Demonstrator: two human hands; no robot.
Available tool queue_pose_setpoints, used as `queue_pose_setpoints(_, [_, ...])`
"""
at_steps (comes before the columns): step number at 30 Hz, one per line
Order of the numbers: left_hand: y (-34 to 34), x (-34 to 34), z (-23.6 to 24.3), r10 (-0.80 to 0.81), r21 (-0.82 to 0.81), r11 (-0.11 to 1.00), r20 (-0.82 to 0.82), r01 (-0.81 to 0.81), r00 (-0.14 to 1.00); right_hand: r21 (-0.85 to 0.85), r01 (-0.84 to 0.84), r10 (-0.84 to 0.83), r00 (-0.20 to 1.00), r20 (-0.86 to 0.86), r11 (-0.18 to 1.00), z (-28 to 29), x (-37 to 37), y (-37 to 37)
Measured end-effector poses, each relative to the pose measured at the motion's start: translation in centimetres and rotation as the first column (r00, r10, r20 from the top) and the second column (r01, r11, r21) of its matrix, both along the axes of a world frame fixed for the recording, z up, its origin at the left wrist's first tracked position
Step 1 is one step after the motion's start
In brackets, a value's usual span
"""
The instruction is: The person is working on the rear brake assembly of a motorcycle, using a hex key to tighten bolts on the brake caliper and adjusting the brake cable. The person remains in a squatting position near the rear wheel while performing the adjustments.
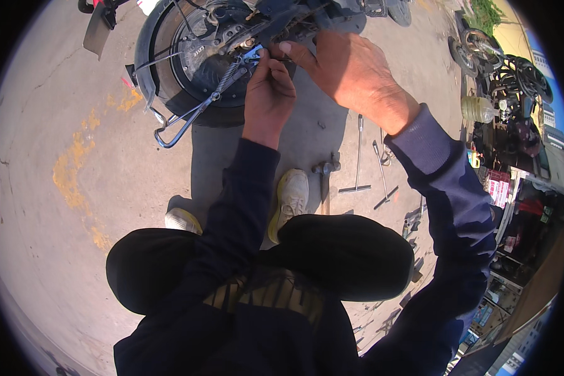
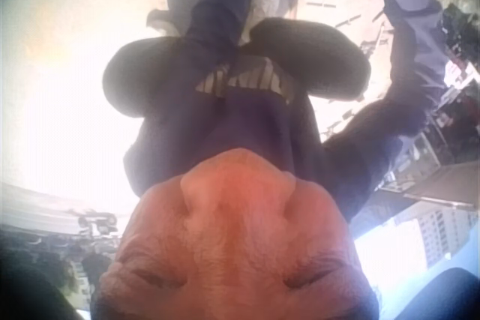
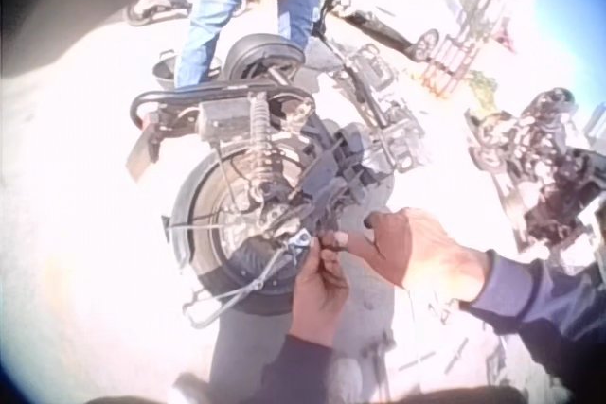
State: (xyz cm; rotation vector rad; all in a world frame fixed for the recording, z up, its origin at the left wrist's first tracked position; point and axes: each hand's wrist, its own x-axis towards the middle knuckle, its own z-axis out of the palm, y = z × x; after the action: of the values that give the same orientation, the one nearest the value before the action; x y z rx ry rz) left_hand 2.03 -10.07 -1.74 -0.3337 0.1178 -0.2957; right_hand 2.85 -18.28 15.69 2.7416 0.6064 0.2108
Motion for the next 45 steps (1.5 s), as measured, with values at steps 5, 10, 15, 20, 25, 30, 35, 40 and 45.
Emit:
queue_pose_setpoints(5, [-0.8, 0.3, -0.2, 0.021, 0.137, 0.991, -0.136, -0.002, 0.990, -0.212, -0.450, 0.450, 0.892, -0.048, 0.868, -0.5, -0.2, -0.8])
queue_pose_setpoints(10, [0.3, 0.5, 0.5, -0.030, 0.128, 0.990, -0.175, 0.053, 0.984, -0.364, -0.647, 0.681, 0.731, -0.045, 0.671, 0.9, 0.8, 0.0])
queue_pose_setpoints(15, [0.6, 0.3, 1.4, -0.089, -0.045, 0.995, -0.095, 0.085, 0.991, 0.168, 0.271, -0.157, 0.855, -0.495, 0.948, 0.3, 1.5, 0.0])
queue_pose_setpoints(20, [0.0, -0.2, -1.3, 0.038, 0.006, 0.999, 0.022, -0.038, 0.999, 0.002, 0.573, -0.425, 0.611, -0.668, 0.820, 2.1, 1.2, 0.9])
queue_pose_setpoints(25, [-0.9, 0.4, -0.5, 0.022, 0.103, 0.995, -0.228, 0.002, 0.974, -0.230, -0.479, 0.514, 0.850, 0.121, 0.847, 1.1, -0.1, -0.6])
queue_pose_setpoints(30, [0.2, 0.5, -0.6, -0.047, 0.095, 0.994, -0.114, 0.058, 0.992, -0.277, -0.577, 0.567, 0.815, -0.123, 0.768, -1.1, 1.8, -0.6])
queue_pose_setpoints(35, [1.2, 0.1, 1.8, -0.060, 0.077, 0.994, -0.144, 0.071, 0.988, 0.154, 0.134, -0.054, 0.899, -0.436, 0.979, -1.1, 2.7, -0.2])
queue_pose_setpoints(40, [0.5, 0.3, -1.0, -0.044, 0.102, 0.993, -0.068, 0.051, 0.997, 0.204, 0.023, 0.017, 0.981, -0.191, 0.979, 0.1, 1.6, -0.6])
queue_pose_setpoints(45, [0.0, 0.7, -0.9, -0.001, 0.163, 0.986, -0.229, 0.040, 0.974, -0.341, -0.624, 0.657, 0.754, -0.023, 0.703, -0.2, 0.7, -0.8])
